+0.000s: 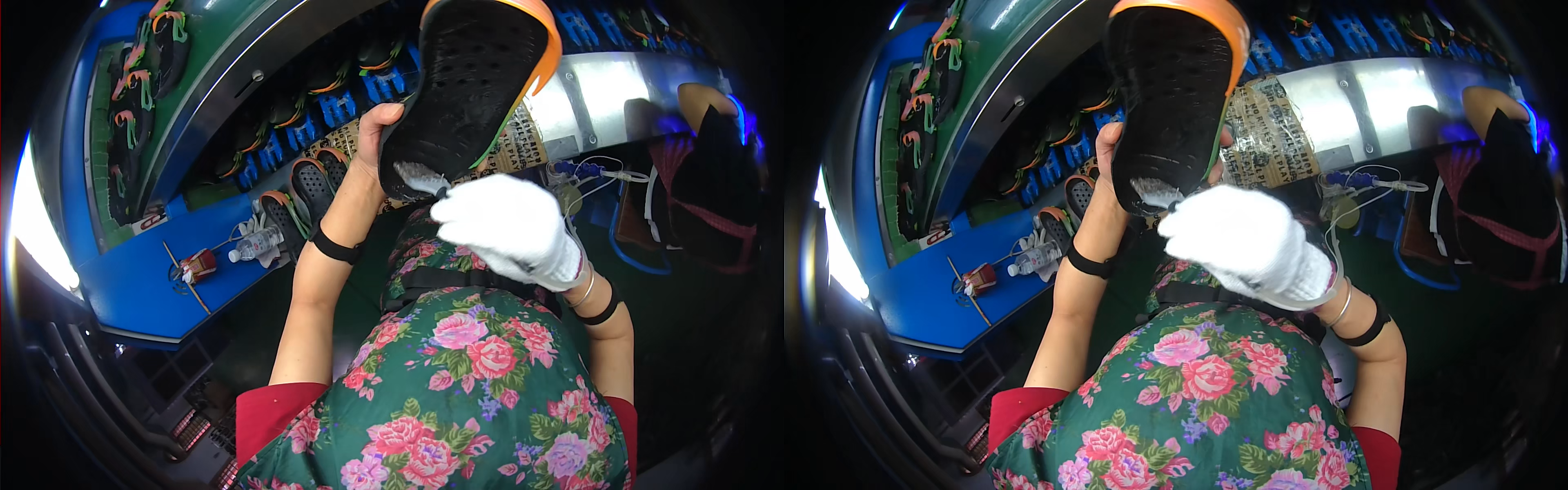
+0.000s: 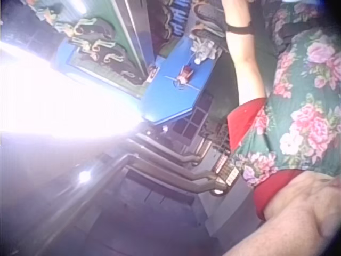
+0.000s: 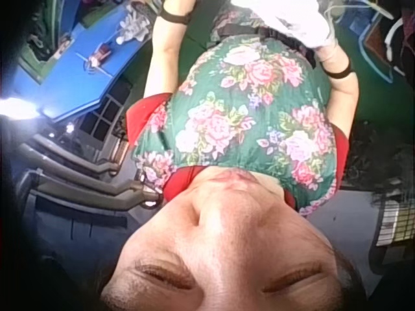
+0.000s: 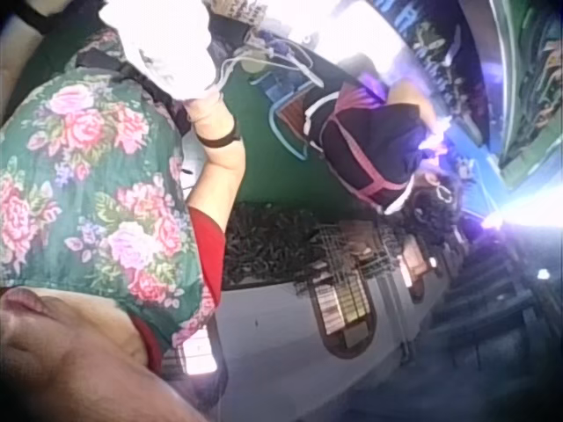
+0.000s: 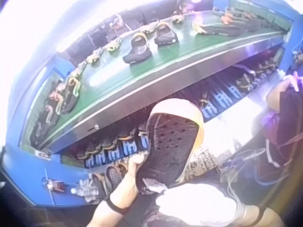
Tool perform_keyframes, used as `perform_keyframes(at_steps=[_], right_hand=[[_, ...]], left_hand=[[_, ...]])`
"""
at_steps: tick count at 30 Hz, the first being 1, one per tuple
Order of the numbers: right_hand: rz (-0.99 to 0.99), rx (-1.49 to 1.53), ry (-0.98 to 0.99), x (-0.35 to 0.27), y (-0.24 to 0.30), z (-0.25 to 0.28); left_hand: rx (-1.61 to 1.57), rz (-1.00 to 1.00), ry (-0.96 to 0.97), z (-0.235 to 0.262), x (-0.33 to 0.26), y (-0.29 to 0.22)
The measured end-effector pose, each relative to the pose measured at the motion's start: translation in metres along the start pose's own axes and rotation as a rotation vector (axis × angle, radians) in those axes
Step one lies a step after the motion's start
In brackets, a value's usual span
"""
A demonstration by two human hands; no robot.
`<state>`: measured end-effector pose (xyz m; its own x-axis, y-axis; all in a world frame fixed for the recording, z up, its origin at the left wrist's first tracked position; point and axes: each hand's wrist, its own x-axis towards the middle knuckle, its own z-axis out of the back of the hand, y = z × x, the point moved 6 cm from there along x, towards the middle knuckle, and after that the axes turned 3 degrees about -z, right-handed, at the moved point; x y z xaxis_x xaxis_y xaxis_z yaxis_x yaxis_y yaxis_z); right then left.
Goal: Apply a cleaning agent or primer to shoe soles using a brush and cloth on an assembly line.
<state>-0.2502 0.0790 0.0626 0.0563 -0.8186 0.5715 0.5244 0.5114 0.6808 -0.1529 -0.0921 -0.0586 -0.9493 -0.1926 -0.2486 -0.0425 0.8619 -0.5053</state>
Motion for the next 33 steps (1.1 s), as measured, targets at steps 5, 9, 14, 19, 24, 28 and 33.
perform_keyframes(at_steps=[5,9,14,19,24,28,33], right_hand=[[-0.102,0.460,0.053,0.003,-0.003,0.004],[-0.022,0.084,-0.011,0.005,-0.005,0.013],[-0.074,0.404,-0.007,0.006,0.000,0.001],[-0.138,0.059,-0.138,0.009,-0.001,0.007],[-0.294,0.589,-0.094,0.006,-0.013,0.003],[-0.382,0.384,-0.166,0.002,-0.032,0.012],[-0.452,0.568,-0.123,0.000,-0.046,0.020]], left_hand=[[-0.046,-0.003,-0.132,-0.003,-0.006,0.001],[-0.053,-0.043,-0.167,-0.017,-0.001,-0.009],[0.063,-0.081,-0.024,-0.006,0.008,-0.012],[-0.125,-0.173,0.176,-0.056,0.026,-0.006],[-0.037,-0.218,0.084,-0.050,0.026,-0.008],[-0.053,-0.205,0.106,-0.043,0.030,-0.003],[-0.280,-0.127,-0.138,-0.012,0.012,0.019]])
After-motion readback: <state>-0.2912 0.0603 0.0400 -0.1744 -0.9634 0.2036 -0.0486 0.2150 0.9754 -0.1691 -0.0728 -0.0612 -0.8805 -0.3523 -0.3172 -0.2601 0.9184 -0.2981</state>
